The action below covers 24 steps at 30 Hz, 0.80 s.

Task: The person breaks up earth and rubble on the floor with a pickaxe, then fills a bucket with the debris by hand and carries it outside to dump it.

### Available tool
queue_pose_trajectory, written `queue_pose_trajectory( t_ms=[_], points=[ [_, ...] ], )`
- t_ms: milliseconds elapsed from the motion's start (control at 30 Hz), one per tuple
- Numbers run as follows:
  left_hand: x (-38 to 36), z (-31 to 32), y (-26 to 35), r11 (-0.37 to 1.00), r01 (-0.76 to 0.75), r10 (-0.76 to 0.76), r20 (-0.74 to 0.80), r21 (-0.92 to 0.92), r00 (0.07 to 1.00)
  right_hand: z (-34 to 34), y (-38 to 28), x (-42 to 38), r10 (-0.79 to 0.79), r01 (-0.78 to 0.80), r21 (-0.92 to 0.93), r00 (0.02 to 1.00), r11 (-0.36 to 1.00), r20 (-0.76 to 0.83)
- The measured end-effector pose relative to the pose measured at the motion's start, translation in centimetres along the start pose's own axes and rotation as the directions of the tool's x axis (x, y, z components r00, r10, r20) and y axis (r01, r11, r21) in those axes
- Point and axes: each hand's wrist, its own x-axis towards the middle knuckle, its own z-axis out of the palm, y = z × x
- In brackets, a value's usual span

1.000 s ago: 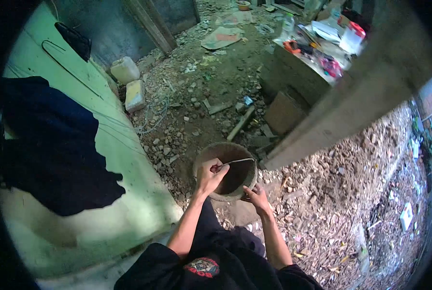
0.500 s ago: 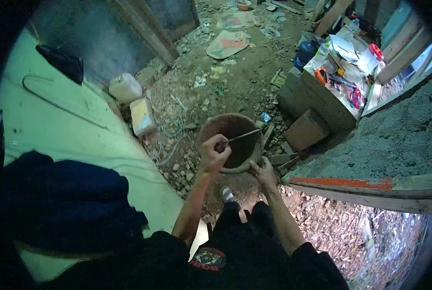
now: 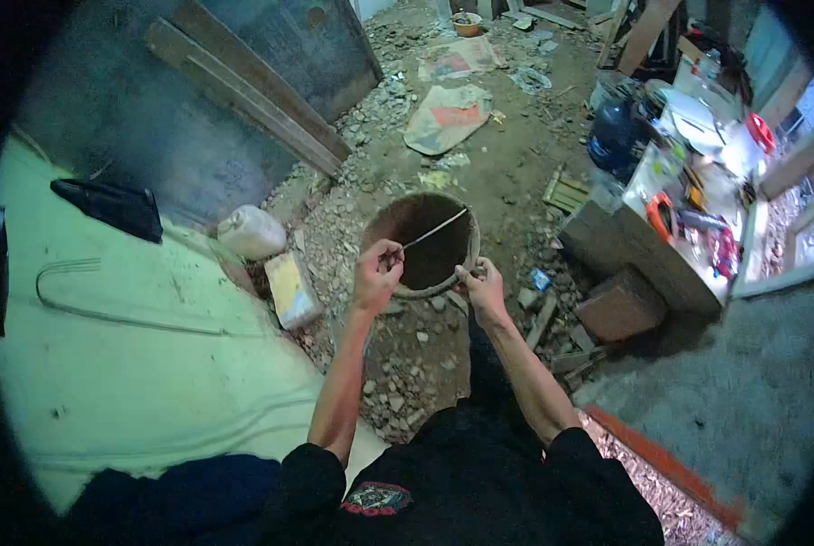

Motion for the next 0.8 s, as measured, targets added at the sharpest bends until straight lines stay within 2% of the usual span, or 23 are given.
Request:
queue_pose_trajectory(
  t_ms=[67,100,133,167,233,300,333,400,467,533,567,667,733,800],
  points=[
    [7.3,0.1,-1.0,1.0,0.013,-0.013,-0.02,0.026,1.0,0.8,-0.6,6.9,0.026,-0.028,-0.204,1.0,0.979,-0.012],
    [11.6,0.5,-1.3,1.0,-0.012,0.013,-0.081,0.006,0.997,2.0,-1.4,9.5,0.026,-0.034,-0.104,0.997,0.994,-0.076],
    [11.8,0.5,-1.5,0.999,0.038,-0.039,-0.117,-0.011,0.992,2.4,-0.9,9.6,0.089,-0.099,-0.099,0.991,0.99,-0.101],
    [14.8,0.3,-1.1,0.999,0.013,-0.017,-0.104,-0.042,0.994,2.5,-0.9,10.9,0.101,-0.11,-0.102,0.991,0.989,-0.084],
    [22.5,-0.4,-2.2,0.998,-0.056,0.055,-0.081,-0.012,0.995,5.1,-7.4,21.3,-0.028,0.024,-0.107,0.999,0.994,-0.034],
    [25.1,-0.8,-1.5,0.997,0.068,-0.067,-0.043,0.021,0.997,6.6,-10.7,22.8,0.086,-0.09,-0.07,0.995,0.993,-0.057],
    [27.3,-0.3,-0.6,0.997,0.071,-0.07,-0.058,0.015,0.996,7.0,-12.9,24.6,0.123,-0.125,-0.054,0.991,0.991,-0.05],
    [32.2,-0.2,0.4,0.991,0.133,-0.131,-0.054,0.023,0.99,7.9,-15.8,28.6,0.103,-0.106,-0.094,0.994,0.99,-0.031],
    [37.0,-0.2,0.5,0.995,0.097,-0.096,-0.069,0.017,0.993,8.5,-17.5,33.3,0.04,-0.043,-0.115,0.999,0.992,-0.03],
    [42.1,0.1,0.1,0.99,0.104,-0.109,-0.057,-0.096,0.992,9.6,-19.9,37.4,0.051,-0.056,-0.124,0.998,0.991,-0.044],
    [45.1,0.0,0.1,0.994,0.083,-0.088,-0.062,-0.072,0.994,10.3,-21.0,39.8,0.06,-0.067,-0.106,0.996,0.992,-0.069],
    [53.4,0.6,-2.0,0.986,0.126,-0.134,-0.066,-0.108,0.989,11.7,-23.3,47.5,0.037,-0.049,-0.113,0.993,0.992,-0.109],
    [59.5,1.1,-5.2,0.988,0.06,-0.072,-0.078,-0.139,0.994,12.4,-24.5,53.3,0.05,-0.071,-0.175,0.991,0.982,-0.122],
    [65.4,1.3,-6.7,0.984,0.094,-0.103,-0.054,-0.153,0.993,13.5,-25.9,58.5,0.056,-0.077,-0.158,0.989,0.984,-0.133]
  ],
)
